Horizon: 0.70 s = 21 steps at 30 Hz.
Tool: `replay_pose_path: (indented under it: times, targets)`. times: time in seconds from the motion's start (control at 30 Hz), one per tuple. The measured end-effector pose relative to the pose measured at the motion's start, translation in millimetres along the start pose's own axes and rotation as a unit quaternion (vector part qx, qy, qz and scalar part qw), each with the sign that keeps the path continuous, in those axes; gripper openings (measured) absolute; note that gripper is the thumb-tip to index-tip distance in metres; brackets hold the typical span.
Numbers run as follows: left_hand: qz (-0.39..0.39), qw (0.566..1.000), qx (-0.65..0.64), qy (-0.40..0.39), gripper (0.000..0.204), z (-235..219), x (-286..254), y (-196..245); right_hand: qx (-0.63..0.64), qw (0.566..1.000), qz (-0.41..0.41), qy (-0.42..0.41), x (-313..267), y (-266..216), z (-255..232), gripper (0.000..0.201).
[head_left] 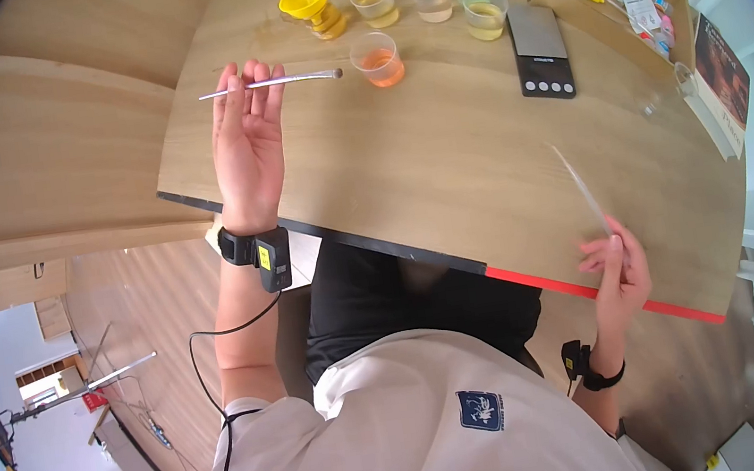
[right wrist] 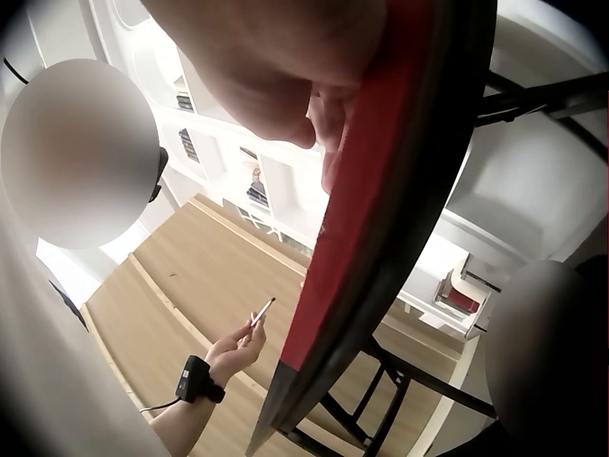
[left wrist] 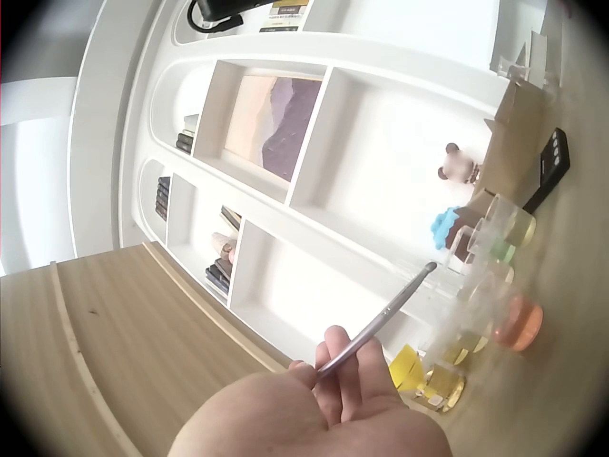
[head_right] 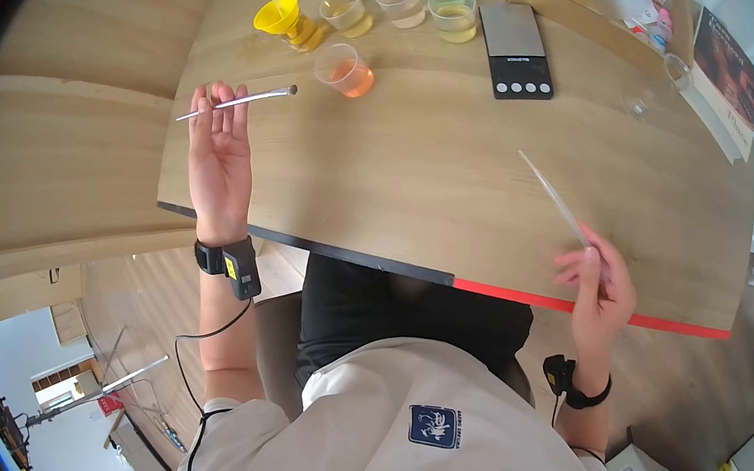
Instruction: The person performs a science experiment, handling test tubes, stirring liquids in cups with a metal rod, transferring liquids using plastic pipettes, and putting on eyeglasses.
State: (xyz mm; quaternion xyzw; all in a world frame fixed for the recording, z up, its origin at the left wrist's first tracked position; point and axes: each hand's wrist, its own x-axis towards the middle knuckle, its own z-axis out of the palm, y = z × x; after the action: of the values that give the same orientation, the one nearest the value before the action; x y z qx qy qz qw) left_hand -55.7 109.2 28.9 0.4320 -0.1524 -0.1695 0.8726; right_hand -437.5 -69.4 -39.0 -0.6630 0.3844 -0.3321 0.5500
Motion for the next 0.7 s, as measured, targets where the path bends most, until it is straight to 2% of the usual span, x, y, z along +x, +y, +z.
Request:
replay_pose_path:
  times: [0.2,0.33,0.37,0.43,0.57,0.63,0.7]
  targets:
    - [-0.002,1.0,0.021,-0.003,0.03,-30.2,30.2,-8.1,-0.045,0.998,0.022,0.031,3.6,-8.0,8.7,0.027]
    - [0.003,0.999,0.032,-0.027,0.03,-36.8,39.5,-2.4,-0.064,0.997,0.012,0.037,7.7,-35.7,39.7,0.028]
    - [0.02,0.997,0.068,-0.041,0.03,-37.1,40.5,1.7,-0.074,0.996,0.011,0.04,9.3,-40.5,47.6,0.028]
    - [0.031,0.993,0.099,-0.048,0.029,-42.8,41.6,3.5,-0.082,0.996,-0.019,0.027,13.2,-48.8,63.7,0.029]
    - [-0.039,0.995,0.082,-0.031,0.026,-56.8,38.6,-7.0,-0.099,0.995,-0.015,0.007,28.7,-65.9,98.6,0.029]
    - [-0.04,0.996,0.072,-0.019,0.022,-58.9,33.3,-9.5,-0.032,0.994,-0.099,-0.045,39.4,-69.8,110.3,0.027]
    - [-0.029,0.998,0.057,-0.009,0.02,-60.5,29.0,-7.8,-0.046,0.996,-0.069,-0.04,49.7,-75.1,121.5,0.026]
